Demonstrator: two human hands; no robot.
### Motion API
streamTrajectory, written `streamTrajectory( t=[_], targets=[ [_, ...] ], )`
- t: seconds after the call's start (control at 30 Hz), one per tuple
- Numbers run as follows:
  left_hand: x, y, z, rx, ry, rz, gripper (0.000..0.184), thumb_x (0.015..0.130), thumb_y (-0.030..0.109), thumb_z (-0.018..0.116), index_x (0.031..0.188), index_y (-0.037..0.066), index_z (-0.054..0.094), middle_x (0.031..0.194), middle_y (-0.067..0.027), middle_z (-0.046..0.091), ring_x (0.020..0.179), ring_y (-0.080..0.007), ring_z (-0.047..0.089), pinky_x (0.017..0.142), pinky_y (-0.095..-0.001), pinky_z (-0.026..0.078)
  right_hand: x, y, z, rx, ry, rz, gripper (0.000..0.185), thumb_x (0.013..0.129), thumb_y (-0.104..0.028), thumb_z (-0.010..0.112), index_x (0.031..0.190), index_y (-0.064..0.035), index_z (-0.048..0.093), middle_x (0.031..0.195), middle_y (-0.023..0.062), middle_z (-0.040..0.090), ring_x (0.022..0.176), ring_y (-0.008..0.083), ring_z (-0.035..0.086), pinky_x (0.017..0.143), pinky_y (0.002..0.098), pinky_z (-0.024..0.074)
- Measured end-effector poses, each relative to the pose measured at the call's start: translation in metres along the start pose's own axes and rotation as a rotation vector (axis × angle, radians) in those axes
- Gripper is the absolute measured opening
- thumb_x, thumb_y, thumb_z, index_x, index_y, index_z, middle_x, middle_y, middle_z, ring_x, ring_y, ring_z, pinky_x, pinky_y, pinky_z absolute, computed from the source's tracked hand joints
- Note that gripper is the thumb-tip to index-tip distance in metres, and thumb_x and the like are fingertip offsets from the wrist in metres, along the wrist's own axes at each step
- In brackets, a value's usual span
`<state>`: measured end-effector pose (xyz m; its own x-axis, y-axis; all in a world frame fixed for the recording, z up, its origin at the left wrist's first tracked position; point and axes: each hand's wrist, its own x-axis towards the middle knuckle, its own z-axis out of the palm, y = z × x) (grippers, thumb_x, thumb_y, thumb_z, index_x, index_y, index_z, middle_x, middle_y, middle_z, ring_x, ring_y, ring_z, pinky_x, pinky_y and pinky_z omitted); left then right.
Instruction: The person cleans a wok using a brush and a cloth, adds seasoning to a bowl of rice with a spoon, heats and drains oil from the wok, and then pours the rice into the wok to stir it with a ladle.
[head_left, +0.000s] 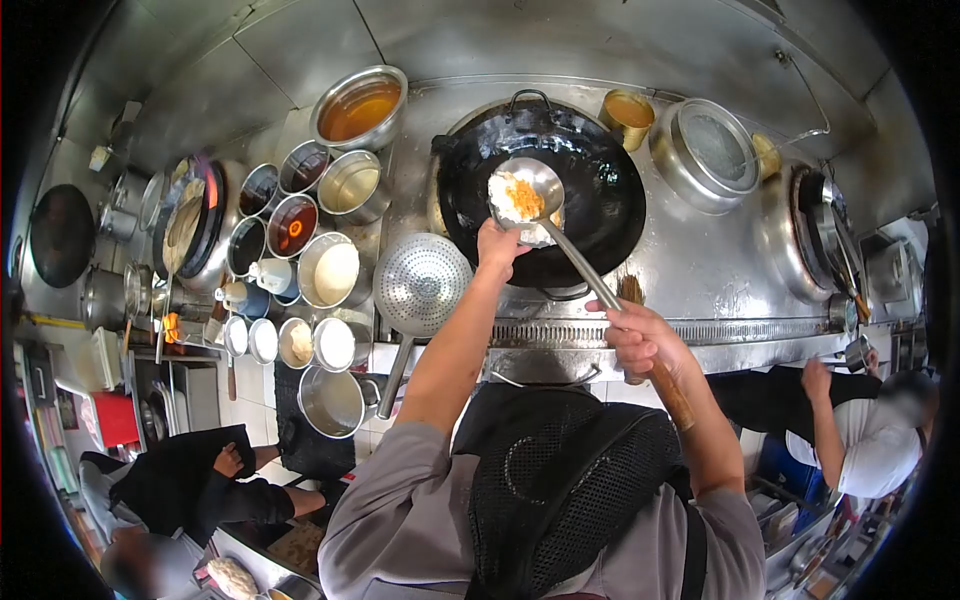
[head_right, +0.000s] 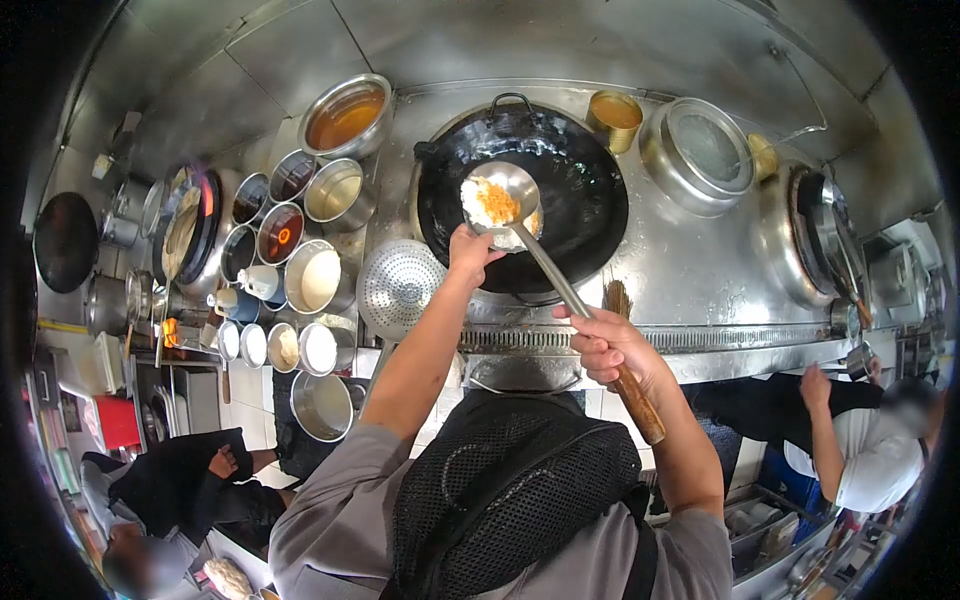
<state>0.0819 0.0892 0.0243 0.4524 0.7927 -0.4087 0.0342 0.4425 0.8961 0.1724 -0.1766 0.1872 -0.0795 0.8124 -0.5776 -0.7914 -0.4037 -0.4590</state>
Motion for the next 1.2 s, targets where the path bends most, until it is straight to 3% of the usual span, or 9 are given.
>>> streamTrajectory(
  t=[0.07, 0.37, 0.6, 0.7, 0.83, 0.9, 0.93, 1.03, 1.2],
  targets=[
    [-0.009, 0.003, -0.003, -0.133, -0.02, -0.054, 0.03, 0.085, -0.007, 0.051, 0.114, -0.001, 0.053, 0.108, -0.0135, 0.065, 0.095, -0.0255, 0.067, 0.076, -0.0396, 0.061, -0.011, -0.008, 0.007, -0.013, -0.004, -0.037, 0.035, 0.1, -0.02, 0.052, 0.13, -0.0028, 0.047, 0.059, -0.0087, 0.033, 0.037, -0.0026, 0.03, 0.029, 0.0171, 0.0245],
    [-0.011, 0.005, -0.011, -0.324, 0.013, 0.005, 0.036, 0.086, -0.008, 0.05, 0.121, -0.002, 0.051, 0.117, -0.0152, 0.063, 0.102, -0.0272, 0.066, 0.08, -0.0414, 0.06, -0.041, -0.032, 0.001, -0.133, 0.114, -0.219, 0.034, 0.101, -0.012, 0.046, 0.133, -0.0043, 0.047, 0.06, -0.0064, 0.035, 0.037, -0.0006, 0.03, 0.029, 0.0175, 0.0213],
    [-0.012, 0.012, -0.004, -0.288, 0.105, 0.098, 0.033, 0.086, -0.006, 0.051, 0.119, -0.002, 0.051, 0.114, -0.0153, 0.063, 0.1, -0.0262, 0.066, 0.078, -0.0396, 0.06, -0.042, -0.03, -0.011, -0.067, 0.106, -0.189, 0.036, 0.097, -0.012, 0.053, 0.131, -0.0019, 0.045, 0.061, -0.006, 0.036, 0.038, -0.0002, 0.031, 0.03, 0.0182, 0.0226],
    [-0.006, 0.011, -0.008, -0.226, 0.139, 0.122, 0.028, 0.086, -0.006, 0.052, 0.114, -0.002, 0.051, 0.109, -0.0153, 0.063, 0.091, -0.0233, 0.067, 0.067, -0.0344, 0.061, -0.045, -0.024, -0.019, 0.01, 0.083, -0.173, 0.035, 0.097, -0.012, 0.053, 0.13, -0.0022, 0.047, 0.061, -0.0061, 0.036, 0.038, -0.0005, 0.031, 0.03, 0.0179, 0.0228],
    [0.0, 0.019, -0.006, -0.015, 0.17, 0.226, 0.015, 0.083, -0.004, 0.057, 0.098, -0.002, 0.056, 0.108, -0.02, 0.061, 0.091, -0.0274, 0.066, 0.072, -0.0374, 0.059, -0.051, -0.015, -0.028, 0.068, 0.099, -0.213, 0.032, 0.097, -0.011, 0.053, 0.128, -0.0027, 0.048, 0.061, -0.0062, 0.037, 0.037, -0.0008, 0.031, 0.03, 0.0174, 0.0235],
    [0.01, 0.023, -0.003, 0.72, 0.413, 0.507, 0.018, 0.078, -0.006, 0.058, 0.096, -0.003, 0.058, 0.111, -0.0265, 0.056, 0.107, -0.0373, 0.058, 0.086, -0.0408, 0.052, -0.056, -0.01, -0.034, 0.097, 0.104, -0.231, 0.032, 0.097, -0.01, 0.053, 0.128, -0.0028, 0.048, 0.061, -0.0063, 0.037, 0.037, -0.0009, 0.031, 0.03, 0.0173, 0.0236],
    [0.014, 0.025, -0.002, 0.797, 0.392, 0.691, 0.024, 0.075, -0.006, 0.059, 0.099, -0.003, 0.059, 0.121, -0.0321, 0.046, 0.118, -0.0444, 0.047, 0.094, -0.0429, 0.045, -0.059, -0.008, -0.036, 0.108, 0.107, -0.24, 0.031, 0.097, -0.009, 0.052, 0.127, -0.0029, 0.048, 0.061, -0.0062, 0.037, 0.037, -0.0009, 0.031, 0.03, 0.0173, 0.0238],
    [0.019, 0.03, 0.018, 0.99, 0.282, 0.974, 0.03, 0.074, -0.003, 0.06, 0.104, -0.001, 0.059, 0.134, -0.0288, 0.035, 0.113, -0.0471, 0.05, 0.095, -0.0476, 0.045, -0.066, -0.004, -0.038, 0.117, 0.129, -0.251, 0.031, 0.096, -0.008, 0.053, 0.127, -0.0028, 0.049, 0.061, -0.006, 0.037, 0.038, -0.0007, 0.03, 0.03, 0.017, 0.0242],
    [0.045, -0.001, 0.035, 1.863, -0.085, 0.784, 0.022, 0.088, 0.002, 0.053, 0.108, 0.008, 0.058, 0.152, -0.0323, 0.013, 0.135, -0.0606, 0.023, 0.086, -0.0463, 0.058, -0.071, 0.003, -0.037, 0.134, 0.154, -0.289, 0.034, 0.094, -0.008, 0.054, 0.127, -0.0024, 0.048, 0.062, -0.0057, 0.037, 0.038, -0.0002, 0.03, 0.031, 0.0171, 0.0242]
  ],
)
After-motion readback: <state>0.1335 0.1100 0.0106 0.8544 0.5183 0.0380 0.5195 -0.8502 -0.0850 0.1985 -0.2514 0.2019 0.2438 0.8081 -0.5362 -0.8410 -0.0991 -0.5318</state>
